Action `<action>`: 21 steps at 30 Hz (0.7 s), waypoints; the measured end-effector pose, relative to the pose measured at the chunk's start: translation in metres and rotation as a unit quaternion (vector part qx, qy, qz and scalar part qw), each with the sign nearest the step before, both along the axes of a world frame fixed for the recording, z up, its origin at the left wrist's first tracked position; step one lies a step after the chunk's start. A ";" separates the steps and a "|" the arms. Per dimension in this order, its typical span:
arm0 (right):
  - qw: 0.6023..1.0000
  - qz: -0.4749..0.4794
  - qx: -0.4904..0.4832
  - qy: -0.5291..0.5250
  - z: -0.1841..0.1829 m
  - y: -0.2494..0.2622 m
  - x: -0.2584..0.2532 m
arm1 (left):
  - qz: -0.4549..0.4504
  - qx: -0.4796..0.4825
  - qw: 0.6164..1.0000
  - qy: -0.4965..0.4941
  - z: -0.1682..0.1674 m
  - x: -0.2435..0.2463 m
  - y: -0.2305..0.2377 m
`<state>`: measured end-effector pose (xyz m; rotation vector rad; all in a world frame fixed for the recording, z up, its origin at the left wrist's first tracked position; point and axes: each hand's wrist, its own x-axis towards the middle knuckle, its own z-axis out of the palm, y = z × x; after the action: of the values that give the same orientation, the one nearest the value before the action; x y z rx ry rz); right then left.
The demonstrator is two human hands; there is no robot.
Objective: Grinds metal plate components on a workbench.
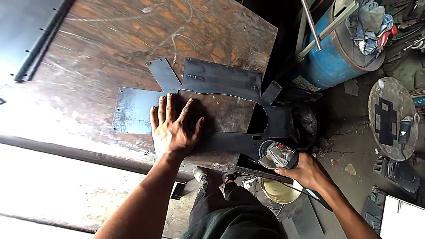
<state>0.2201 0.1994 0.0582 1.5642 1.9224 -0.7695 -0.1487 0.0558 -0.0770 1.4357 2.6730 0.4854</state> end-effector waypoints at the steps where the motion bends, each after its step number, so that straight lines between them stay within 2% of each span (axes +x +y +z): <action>1: 1.000 0.002 0.011 -0.006 -0.002 0.002 0.000 | 0.000 0.003 1.000 0.000 -0.001 0.000 0.000; 3: 0.999 -0.021 0.029 0.029 -0.010 0.009 0.004 | 0.002 0.001 1.000 0.001 -0.002 0.000 -0.002; 6: 0.999 -0.025 0.007 0.043 -0.008 0.017 0.003 | 0.002 -0.003 1.000 0.001 -0.002 -0.001 -0.003; 11: 0.987 0.113 -0.067 -0.090 0.023 0.030 -0.019 | 0.011 -0.004 1.000 -0.007 -0.002 -0.001 -0.001; 21: 0.960 0.218 0.002 -0.177 0.035 0.092 -0.086 | 0.016 -0.021 0.999 -0.023 0.001 -0.004 0.000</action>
<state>0.1340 0.2915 0.0931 1.1201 1.8928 -0.2758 -0.1528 0.0555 -0.0758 1.3555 2.6584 0.4559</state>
